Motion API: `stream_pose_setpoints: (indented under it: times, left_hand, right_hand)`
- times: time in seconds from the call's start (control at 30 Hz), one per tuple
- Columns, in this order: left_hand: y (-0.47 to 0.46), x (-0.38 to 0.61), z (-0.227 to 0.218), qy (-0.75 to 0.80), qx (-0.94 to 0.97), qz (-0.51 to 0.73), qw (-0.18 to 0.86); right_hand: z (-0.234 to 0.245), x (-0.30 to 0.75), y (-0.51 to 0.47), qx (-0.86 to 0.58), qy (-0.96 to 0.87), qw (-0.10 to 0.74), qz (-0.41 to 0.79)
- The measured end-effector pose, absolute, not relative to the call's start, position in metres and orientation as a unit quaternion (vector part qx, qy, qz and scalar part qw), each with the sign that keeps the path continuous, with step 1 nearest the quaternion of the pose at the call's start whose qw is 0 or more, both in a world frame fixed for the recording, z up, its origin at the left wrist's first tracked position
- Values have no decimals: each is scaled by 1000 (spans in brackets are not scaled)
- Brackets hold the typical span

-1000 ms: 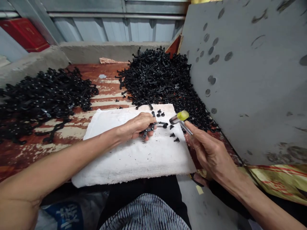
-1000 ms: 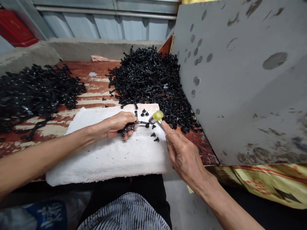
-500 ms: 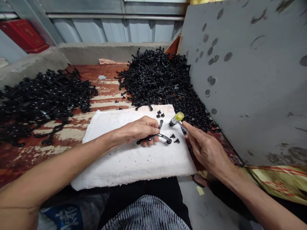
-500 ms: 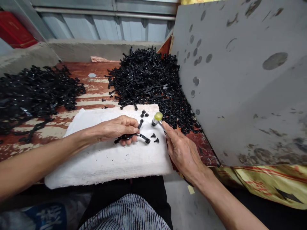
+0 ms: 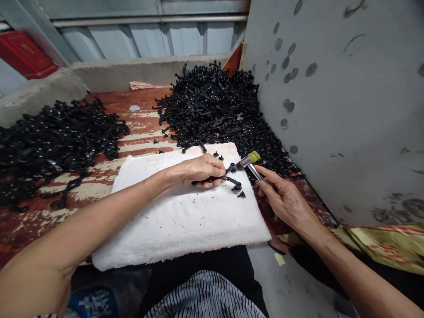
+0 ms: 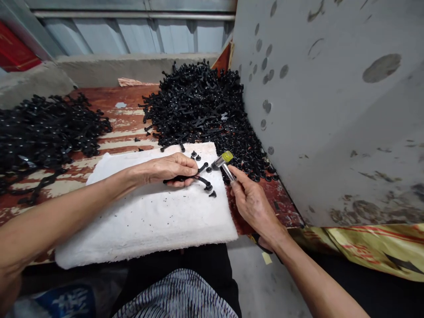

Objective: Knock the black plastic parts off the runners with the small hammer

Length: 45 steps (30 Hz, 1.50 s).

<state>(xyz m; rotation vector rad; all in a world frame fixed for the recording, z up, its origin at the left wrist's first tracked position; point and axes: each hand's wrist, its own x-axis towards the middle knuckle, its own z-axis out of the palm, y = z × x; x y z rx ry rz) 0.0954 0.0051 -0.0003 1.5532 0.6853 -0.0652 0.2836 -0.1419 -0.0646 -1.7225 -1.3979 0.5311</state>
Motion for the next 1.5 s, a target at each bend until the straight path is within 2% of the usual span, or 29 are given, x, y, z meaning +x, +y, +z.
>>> stream_pose_setpoints:
  times: [1.23,1.37,1.5]
  left_hand:
    - [10,105,-8,320,694,-45,643]
    - [10,107,-7,325,698,-43,637]
    - [12,110,-5,334,710,-52,618]
  right_hand:
    - [-64,285,-142,-676,-557,425,227]
    - [-62,285,-142,-674,-577,417,200]
    - [-40,280,-149,-655,-617,416,130]
